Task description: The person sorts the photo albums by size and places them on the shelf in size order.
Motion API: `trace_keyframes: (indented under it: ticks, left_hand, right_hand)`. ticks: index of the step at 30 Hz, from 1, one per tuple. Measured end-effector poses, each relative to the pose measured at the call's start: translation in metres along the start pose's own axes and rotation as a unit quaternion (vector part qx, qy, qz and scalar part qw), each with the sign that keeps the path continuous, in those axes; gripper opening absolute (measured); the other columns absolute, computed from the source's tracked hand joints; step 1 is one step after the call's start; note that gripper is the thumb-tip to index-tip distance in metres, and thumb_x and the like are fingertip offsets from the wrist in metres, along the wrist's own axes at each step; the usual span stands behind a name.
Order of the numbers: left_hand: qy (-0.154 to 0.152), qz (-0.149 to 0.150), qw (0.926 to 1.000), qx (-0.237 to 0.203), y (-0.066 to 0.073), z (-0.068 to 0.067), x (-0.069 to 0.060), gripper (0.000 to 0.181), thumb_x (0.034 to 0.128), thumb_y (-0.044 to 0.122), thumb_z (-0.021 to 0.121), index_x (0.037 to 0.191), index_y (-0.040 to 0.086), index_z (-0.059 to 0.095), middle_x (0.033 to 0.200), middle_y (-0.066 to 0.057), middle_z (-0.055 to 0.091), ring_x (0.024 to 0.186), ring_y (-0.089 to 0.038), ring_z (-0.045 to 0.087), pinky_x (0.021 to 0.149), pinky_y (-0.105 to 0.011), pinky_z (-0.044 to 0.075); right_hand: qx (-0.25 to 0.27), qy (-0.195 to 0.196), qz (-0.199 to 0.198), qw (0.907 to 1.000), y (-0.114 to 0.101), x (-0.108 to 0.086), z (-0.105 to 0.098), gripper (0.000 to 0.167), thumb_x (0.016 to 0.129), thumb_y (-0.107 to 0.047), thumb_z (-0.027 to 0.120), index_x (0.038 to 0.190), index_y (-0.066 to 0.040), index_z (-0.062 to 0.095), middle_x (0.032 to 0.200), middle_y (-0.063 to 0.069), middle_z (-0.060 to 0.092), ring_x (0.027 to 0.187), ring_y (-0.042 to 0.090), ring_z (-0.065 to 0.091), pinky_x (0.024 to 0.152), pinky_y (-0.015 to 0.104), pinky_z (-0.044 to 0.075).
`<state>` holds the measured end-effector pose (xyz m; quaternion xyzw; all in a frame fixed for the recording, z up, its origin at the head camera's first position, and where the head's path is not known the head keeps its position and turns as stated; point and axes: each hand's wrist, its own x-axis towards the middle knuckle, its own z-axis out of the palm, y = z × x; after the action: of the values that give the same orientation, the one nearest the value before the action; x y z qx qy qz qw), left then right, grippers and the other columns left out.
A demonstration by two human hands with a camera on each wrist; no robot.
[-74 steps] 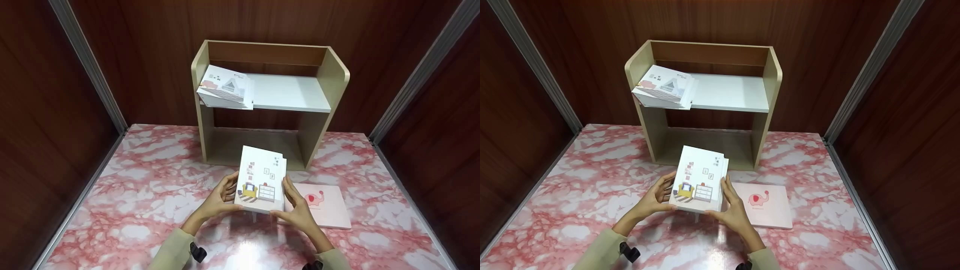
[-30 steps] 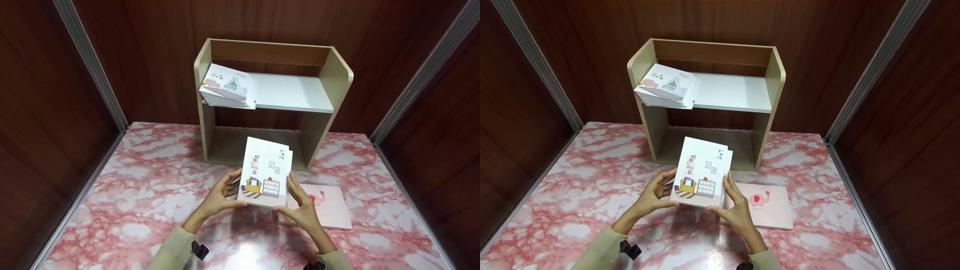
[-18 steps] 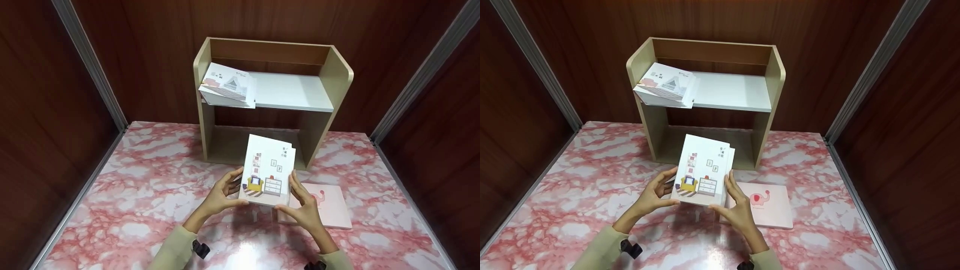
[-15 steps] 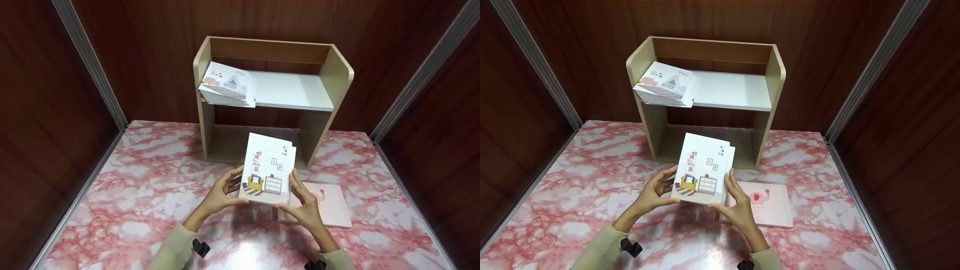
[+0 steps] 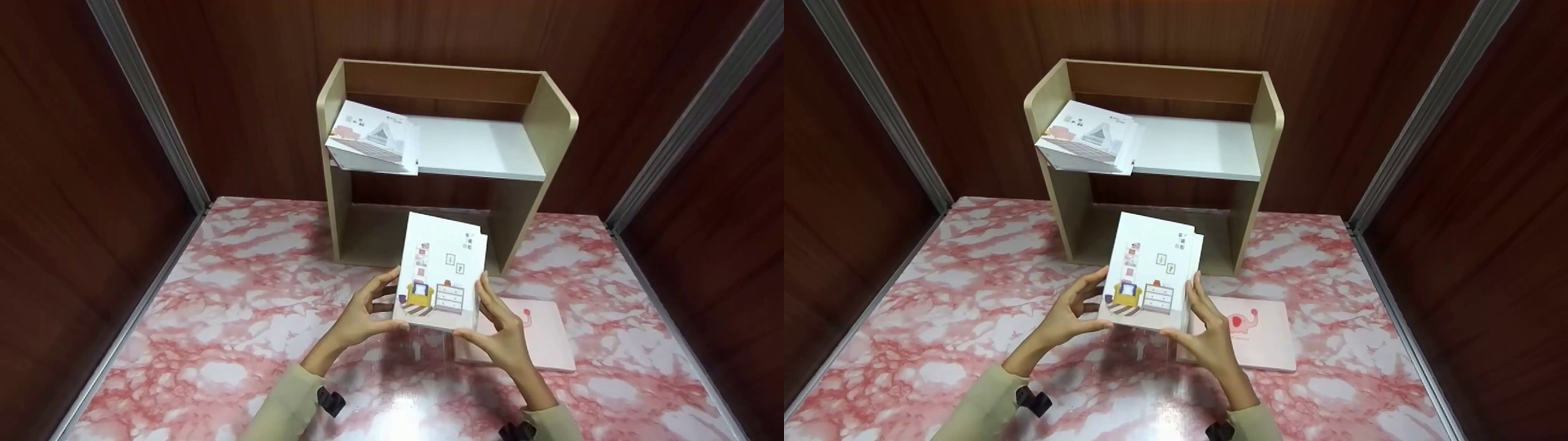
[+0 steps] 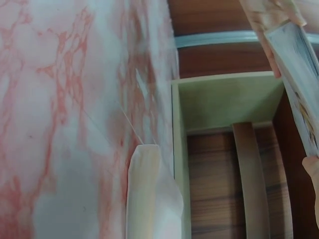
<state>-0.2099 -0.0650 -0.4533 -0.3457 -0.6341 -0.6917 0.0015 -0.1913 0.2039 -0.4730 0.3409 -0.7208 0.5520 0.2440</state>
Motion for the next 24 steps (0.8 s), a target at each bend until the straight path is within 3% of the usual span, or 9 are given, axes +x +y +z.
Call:
trace_keyframes:
  ticks: [12,24]
  left_hand:
    - [0.001,-0.019,0.9997,0.013,0.007,0.002,0.004,0.084,0.0699,-0.007,0.076,0.142,0.001,0.033,0.144,-0.017,0.034,0.117,-0.036,0.048,0.09,-0.04,0.05]
    - [0.001,-0.007,0.9995,0.03,0.015,0.001,0.009,0.085,0.069,-0.012,0.074,0.142,0.001,0.032,0.143,-0.018,0.036,0.118,-0.037,0.048,0.088,-0.039,0.051]
  right_hand:
    - [-0.009,0.003,-0.016,0.9998,-0.003,0.005,-0.003,0.085,0.056,0.016,0.078,0.13,0.019,0.037,0.139,0.042,0.018,0.133,0.021,0.034,0.094,0.029,0.042]
    - [-0.032,0.0,-0.031,0.999,-0.009,0.012,-0.005,0.085,0.056,0.015,0.079,0.13,0.019,0.036,0.139,0.041,0.019,0.131,0.027,0.035,0.092,0.03,0.044]
